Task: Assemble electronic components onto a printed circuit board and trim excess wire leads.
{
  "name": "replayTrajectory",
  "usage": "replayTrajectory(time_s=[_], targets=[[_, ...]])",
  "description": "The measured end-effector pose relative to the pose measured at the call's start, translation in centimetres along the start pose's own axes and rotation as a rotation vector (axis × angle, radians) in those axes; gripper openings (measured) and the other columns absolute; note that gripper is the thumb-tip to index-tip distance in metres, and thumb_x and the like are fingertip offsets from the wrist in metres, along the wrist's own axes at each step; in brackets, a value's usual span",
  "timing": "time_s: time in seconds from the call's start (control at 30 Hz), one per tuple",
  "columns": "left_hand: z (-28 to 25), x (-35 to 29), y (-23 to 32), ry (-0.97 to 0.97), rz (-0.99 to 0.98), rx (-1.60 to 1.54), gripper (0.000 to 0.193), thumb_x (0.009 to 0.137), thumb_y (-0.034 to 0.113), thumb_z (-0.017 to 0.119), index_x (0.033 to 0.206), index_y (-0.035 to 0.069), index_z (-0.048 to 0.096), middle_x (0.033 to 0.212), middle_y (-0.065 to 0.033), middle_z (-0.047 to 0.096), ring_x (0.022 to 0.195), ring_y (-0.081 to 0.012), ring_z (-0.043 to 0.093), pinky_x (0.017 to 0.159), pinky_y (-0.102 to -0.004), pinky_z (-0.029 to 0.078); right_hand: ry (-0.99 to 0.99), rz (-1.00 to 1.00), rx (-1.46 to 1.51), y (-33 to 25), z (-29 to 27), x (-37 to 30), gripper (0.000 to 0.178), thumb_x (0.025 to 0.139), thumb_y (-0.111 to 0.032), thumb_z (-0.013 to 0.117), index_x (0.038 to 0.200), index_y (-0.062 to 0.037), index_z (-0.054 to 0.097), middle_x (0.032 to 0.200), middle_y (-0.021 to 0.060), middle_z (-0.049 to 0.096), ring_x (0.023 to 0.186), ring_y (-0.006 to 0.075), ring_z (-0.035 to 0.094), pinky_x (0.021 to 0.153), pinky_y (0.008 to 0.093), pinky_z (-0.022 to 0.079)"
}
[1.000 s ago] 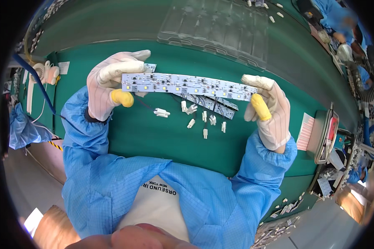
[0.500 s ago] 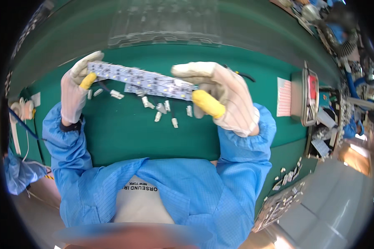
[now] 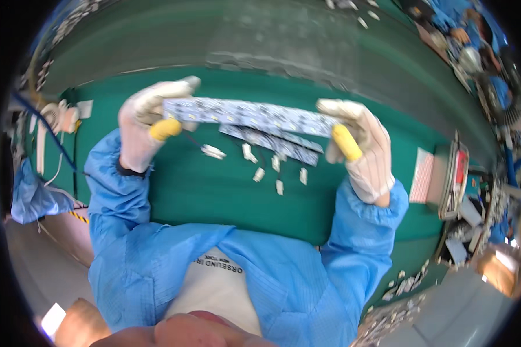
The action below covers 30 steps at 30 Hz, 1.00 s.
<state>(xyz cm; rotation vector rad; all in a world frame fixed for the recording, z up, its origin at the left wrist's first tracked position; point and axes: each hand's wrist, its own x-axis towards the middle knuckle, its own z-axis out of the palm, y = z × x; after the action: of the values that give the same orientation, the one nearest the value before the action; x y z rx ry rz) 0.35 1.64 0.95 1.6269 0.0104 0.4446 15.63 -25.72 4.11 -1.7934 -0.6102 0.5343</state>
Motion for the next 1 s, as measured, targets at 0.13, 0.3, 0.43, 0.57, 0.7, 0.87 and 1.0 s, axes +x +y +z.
replayTrajectory(time_s=[0.13,0.3,0.43,0.57,0.7,0.87,1.0], targets=[[-0.5,-0.2,0.0,-0.105,0.046,0.119,0.049,0.064,0.017,0.080,0.110,0.009,0.066,0.093,-0.0066,0.066,0.074,-0.0147,0.057,0.068,-0.0261,0.047,0.012,-0.006,-0.013,0.8,0.5,0.3,0.033,0.091,-0.028,0.055,0.114,-0.0037,0.058,0.080,-0.0008,0.056,0.052,0.0044,0.045,0.047,0.0176,0.030],[-0.6,0.3,0.4,-0.096,0.248,0.459,0.033,0.073,0.028,0.075,0.095,0.005,0.068,0.085,-0.0097,0.070,0.080,-0.0211,0.066,0.071,-0.0322,0.053,-0.025,-0.108,-0.042,1.3,1.0,0.5,0.036,0.093,-0.027,0.052,0.119,-0.0017,0.053,0.079,0.0042,0.058,0.061,0.0079,0.052,0.054,0.0215,0.039],[-0.7,0.5,-1.3,-0.135,0.237,0.249,0.026,0.079,0.027,0.070,0.092,0.004,0.068,0.099,-0.0135,0.068,0.090,-0.0231,0.068,0.070,-0.0295,0.053,-0.043,-0.037,-0.009,2.1,-0.1,0.5,0.037,0.094,-0.038,0.051,0.102,-0.0018,0.057,0.060,0.0017,0.054,0.045,0.0069,0.046,0.042,0.0184,0.032],[-1.1,0.7,-0.5,-0.153,0.180,0.398,0.020,0.084,0.016,0.064,0.097,0.001,0.065,0.103,-0.0147,0.067,0.084,-0.0242,0.068,0.073,-0.0304,0.054,-0.072,-0.019,0.001,1.0,-0.4,0.2,0.044,0.095,-0.043,0.045,0.096,-0.0013,0.056,0.057,0.0020,0.054,0.041,0.0066,0.044,0.039,0.0183,0.029],[-1.3,0.8,-1.3,-0.066,0.138,0.438,0.020,0.083,0.013,0.062,0.097,-0.001,0.065,0.101,-0.0147,0.068,0.079,-0.0243,0.068,0.071,-0.0302,0.053,-0.075,-0.008,0.023,0.0,0.1,-0.4,0.051,0.092,-0.051,0.048,0.092,-0.0010,0.056,0.055,0.0034,0.055,0.041,0.0080,0.048,0.039,0.0187,0.034],[-1.1,1.7,-0.7,-0.089,0.043,0.578,0.024,0.086,0.016,0.051,0.097,0.001,0.067,0.084,-0.0155,0.068,0.075,-0.0284,0.065,0.071,-0.0325,0.048,-0.099,-0.107,0.097,0.3,0.0,-1.4,0.055,0.087,-0.054,0.053,0.095,0.0000,0.057,0.058,0.0078,0.058,0.043,0.0132,0.054,0.040,0.0224,0.041],[-1.0,1.8,-1.1,-0.081,0.049,0.619,0.025,0.086,0.015,0.051,0.099,0.001,0.066,0.087,-0.0137,0.068,0.072,-0.0250,0.065,0.066,-0.0301,0.049,-0.250,-0.013,0.248,0.2,-0.7,-2.0,0.032,0.093,-0.029,0.054,0.103,0.0009,0.058,0.074,0.0071,0.065,0.061,0.0121,0.062,0.056,0.0222,0.046]])
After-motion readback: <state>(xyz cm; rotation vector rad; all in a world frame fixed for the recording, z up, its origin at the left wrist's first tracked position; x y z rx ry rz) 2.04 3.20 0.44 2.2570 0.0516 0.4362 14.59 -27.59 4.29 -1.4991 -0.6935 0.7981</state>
